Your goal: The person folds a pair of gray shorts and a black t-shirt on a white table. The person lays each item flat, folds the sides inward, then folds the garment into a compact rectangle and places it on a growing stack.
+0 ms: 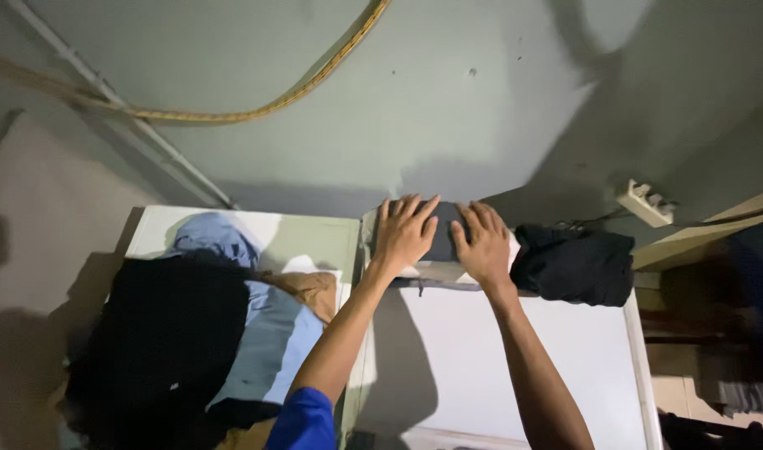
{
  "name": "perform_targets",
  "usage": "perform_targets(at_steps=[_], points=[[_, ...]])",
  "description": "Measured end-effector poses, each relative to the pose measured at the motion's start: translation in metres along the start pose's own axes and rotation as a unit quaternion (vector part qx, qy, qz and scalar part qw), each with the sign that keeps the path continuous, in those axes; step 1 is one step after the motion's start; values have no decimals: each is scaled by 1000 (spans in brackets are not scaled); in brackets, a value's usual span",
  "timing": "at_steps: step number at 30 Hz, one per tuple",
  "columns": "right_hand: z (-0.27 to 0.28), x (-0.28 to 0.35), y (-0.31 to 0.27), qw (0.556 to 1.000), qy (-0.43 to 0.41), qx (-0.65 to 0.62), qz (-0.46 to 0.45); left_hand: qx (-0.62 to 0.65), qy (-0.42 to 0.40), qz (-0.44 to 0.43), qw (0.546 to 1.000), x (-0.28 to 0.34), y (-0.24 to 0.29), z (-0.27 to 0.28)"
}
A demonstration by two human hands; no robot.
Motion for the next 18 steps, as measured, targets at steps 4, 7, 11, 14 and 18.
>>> perform_targets(at_steps=[4,7,11,14,18], points=[[-13,6,12,1000,-3,21,7,-9,29,-28,999,-1,-2,-3],[-14,22,17,999,-15,28,12,-6,17,-20,1000,15,-1,-10],[-13,14,13,1000,-13,3,-3,-10,24,-28,999,9,-3,-10],[-6,13,11,1000,-26,11,-4,-17,33,-46,998,1,1,-8],[15,3,1,997,25,22,69,38,59,-54,996,-3,10,13]])
Point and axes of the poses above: each hand's wrist, its own x-axis away from the middle knuckle, its own z-axis out of the back of the hand, y = z × x, the point moved 7 cm from there along -x, towards the middle knuckle, and after that the axes turned 11 degrees about y, right-handed, at the moved point
